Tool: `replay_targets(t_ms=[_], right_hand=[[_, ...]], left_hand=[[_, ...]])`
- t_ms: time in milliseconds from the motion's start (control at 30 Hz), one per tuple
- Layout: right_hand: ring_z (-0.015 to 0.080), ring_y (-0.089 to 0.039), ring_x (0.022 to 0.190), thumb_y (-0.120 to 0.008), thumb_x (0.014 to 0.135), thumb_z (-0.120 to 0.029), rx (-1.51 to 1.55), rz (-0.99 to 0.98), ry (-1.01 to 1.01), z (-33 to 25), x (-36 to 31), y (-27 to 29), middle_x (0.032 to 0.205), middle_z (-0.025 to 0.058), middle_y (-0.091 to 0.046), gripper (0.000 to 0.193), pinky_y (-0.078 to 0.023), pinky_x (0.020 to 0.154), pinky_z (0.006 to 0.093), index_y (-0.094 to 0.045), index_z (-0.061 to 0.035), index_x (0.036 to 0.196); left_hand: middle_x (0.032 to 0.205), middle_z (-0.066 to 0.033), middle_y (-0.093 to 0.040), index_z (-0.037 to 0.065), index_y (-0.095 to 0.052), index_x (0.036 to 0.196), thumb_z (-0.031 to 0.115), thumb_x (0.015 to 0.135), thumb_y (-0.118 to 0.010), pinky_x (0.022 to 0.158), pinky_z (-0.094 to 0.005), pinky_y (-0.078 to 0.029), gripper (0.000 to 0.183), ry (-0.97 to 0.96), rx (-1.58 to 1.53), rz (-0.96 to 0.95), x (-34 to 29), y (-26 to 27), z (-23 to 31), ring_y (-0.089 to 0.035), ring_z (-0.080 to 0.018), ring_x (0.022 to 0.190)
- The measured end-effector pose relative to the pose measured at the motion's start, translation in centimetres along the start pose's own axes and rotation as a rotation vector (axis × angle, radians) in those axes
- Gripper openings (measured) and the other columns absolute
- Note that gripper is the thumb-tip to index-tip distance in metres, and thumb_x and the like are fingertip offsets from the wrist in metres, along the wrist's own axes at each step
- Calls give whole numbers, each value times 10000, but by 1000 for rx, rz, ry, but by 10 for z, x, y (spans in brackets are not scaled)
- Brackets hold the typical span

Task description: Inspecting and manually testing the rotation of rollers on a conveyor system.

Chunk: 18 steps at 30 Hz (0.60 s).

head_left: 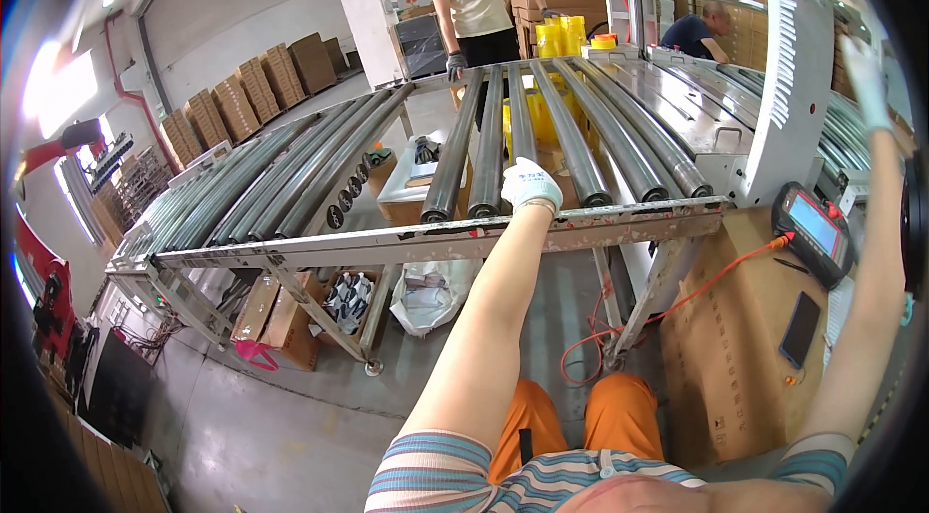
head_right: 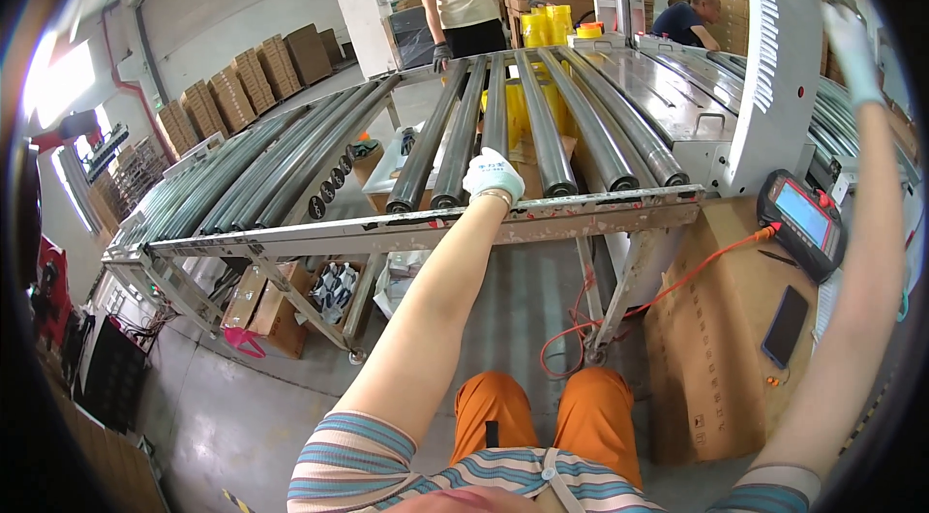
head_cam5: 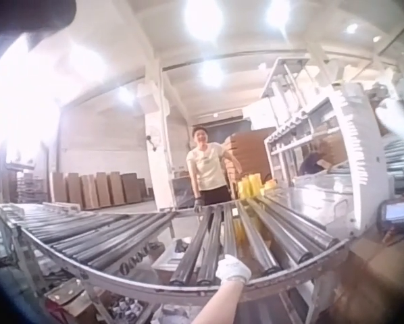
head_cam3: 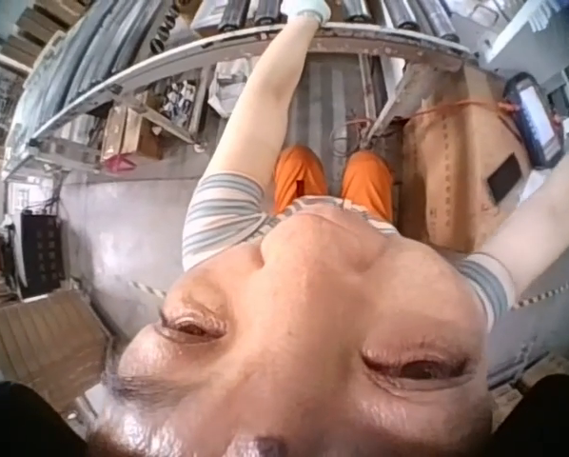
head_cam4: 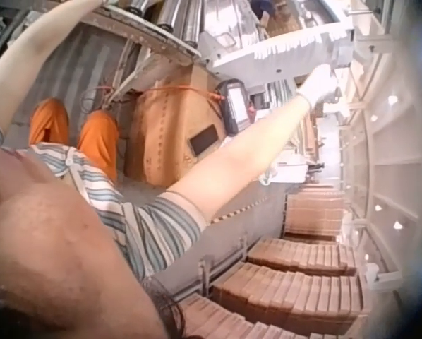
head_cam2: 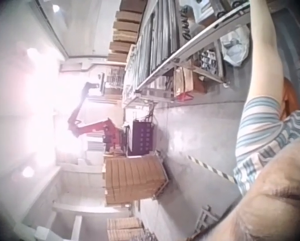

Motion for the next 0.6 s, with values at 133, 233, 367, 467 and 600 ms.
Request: replay_targets(t_ms=[133,233,367,467,600], right_hand=[[306,-652,903,-537,899,-218,433,-455,353,-180,-133,-105,983,219,-657,257,-500,776,404,-652,-2,977],[392,-613,1054,-528,841,-370,88,-803,444,-250,-259,-176,1119,241,-636,424,-479,925,442,-633,-41,1087],[392,-583,1145,-623,700,-356,64,-1138,44,-249,-358,-232,1210,316,-578,726,-451,1006,408,-480,78,1265],[358,-637,1070,-710,623,-273,154,-1191,-76,-242,-362,-254,1163,311,-609,668,-523,905,375,-580,116,1150],[335,-651,1059,-759,619,-251,181,-1231,-188,-237,-365,-259,1141,253,-647,589,-527,894,380,-641,54,1109]], left_hand=[[1163,-192,-594,29,-507,1210,214,822,-682,891,-398,-514,465,-31,-15,-26,-2,2,2,-627,-312,1075],[1183,-203,-603,24,-494,1216,244,804,-685,926,-420,-498,504,-35,-24,-50,-2,2,1,-618,-326,1107],[1188,-192,-605,31,-502,1203,262,806,-679,927,-424,-496,492,-42,-3,-32,1,1,1,-616,-331,1112],[1220,-186,-586,23,-474,1237,271,792,-692,939,-433,-486,554,-33,36,-56,5,-5,1,-600,-325,1140],[1241,-192,-569,16,-413,1314,271,808,-673,947,-443,-473,623,-9,82,-82,8,-10,2,-587,-332,1152]])
Point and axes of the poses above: each hand's wrist, its own x-axis towards the middle knuckle, its own y-axis out of the back of the hand, z = x × y, the point moved 8 cm from there along x, towards the middle knuckle
